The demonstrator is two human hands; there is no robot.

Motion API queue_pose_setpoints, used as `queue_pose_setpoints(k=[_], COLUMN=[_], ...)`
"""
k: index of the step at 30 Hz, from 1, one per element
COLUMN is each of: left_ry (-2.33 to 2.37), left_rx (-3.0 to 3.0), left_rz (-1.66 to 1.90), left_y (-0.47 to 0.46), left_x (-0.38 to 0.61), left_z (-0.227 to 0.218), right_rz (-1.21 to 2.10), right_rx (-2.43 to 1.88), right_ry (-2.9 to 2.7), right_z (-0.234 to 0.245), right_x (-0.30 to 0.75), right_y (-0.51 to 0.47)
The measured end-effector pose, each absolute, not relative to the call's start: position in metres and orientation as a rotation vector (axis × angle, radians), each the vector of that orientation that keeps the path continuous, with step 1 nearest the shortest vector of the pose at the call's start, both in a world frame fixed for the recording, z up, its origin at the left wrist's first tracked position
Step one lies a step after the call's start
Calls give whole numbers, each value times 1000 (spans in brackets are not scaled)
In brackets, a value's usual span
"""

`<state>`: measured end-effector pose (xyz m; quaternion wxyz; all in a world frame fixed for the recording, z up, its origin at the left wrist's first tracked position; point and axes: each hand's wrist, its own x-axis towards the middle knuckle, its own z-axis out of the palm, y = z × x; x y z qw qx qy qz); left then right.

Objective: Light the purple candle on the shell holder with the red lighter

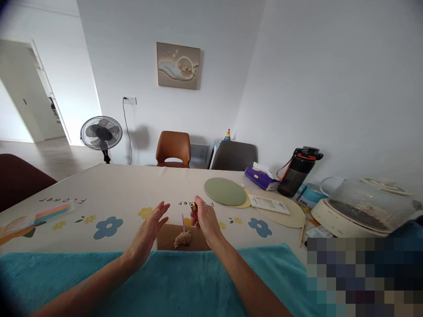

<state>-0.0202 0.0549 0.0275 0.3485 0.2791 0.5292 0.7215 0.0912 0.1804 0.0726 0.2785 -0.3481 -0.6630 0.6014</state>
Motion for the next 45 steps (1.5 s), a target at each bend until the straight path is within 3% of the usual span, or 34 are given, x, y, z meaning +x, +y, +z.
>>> queue_pose_setpoints(k=[13, 26, 45], left_ry=[1323, 1274, 1186], left_rx=[557, 612, 592], left_rz=[1953, 1990, 1941], left_y=[83, 95, 96], left_x=[-11, -12, -6], left_z=[56, 36, 36], right_rz=[1486, 1102, 836], right_rx=[-933, -901, -915], right_ry=[-1910, -2162, -2341], right_z=[63, 54, 61], right_x=[87, 87, 90], right_y=[184, 191, 186])
